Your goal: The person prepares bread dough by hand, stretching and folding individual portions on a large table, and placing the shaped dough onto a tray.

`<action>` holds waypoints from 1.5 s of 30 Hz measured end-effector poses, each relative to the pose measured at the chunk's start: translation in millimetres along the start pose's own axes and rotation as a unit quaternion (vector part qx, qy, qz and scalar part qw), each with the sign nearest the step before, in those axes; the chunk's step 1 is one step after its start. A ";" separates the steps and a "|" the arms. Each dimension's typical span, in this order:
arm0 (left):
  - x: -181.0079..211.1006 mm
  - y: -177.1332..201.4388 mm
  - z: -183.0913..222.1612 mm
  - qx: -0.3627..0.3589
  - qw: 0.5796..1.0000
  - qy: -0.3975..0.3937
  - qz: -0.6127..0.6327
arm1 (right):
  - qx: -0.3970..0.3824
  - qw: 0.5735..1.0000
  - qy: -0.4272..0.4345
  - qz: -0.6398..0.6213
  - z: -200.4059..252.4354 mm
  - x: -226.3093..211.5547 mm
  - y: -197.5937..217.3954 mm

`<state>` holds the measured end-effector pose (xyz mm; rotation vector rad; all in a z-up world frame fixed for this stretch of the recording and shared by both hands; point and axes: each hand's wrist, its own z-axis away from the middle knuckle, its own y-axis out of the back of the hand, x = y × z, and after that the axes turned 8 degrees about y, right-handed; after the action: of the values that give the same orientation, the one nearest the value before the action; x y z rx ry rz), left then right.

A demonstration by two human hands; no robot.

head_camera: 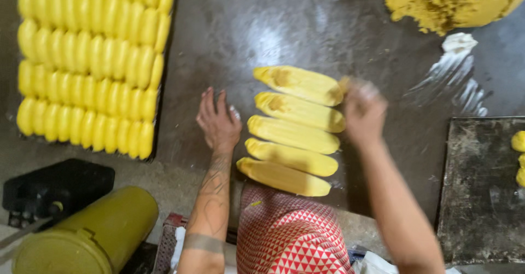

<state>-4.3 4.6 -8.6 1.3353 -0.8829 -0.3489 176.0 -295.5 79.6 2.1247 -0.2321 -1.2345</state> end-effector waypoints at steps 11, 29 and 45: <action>-4.3 1.2 0.4 0.013 0.999 -0.021 0.036 | -0.233 0.966 0.076 0.078 80.5 -128.4 -96.2; 5.3 2.8 0.1 0.011 1.000 -0.027 -0.011 | -0.038 0.930 0.009 0.366 -62.5 156.7 38.9; 10.0 5.4 0.9 0.016 1.000 -0.006 -0.018 | -0.125 0.921 0.012 0.368 -101.6 235.0 65.6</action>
<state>0.1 -1.5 -0.1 1.3820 -0.8791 -0.3720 397.4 -406.9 -12.1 1.5889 -0.7438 -0.7355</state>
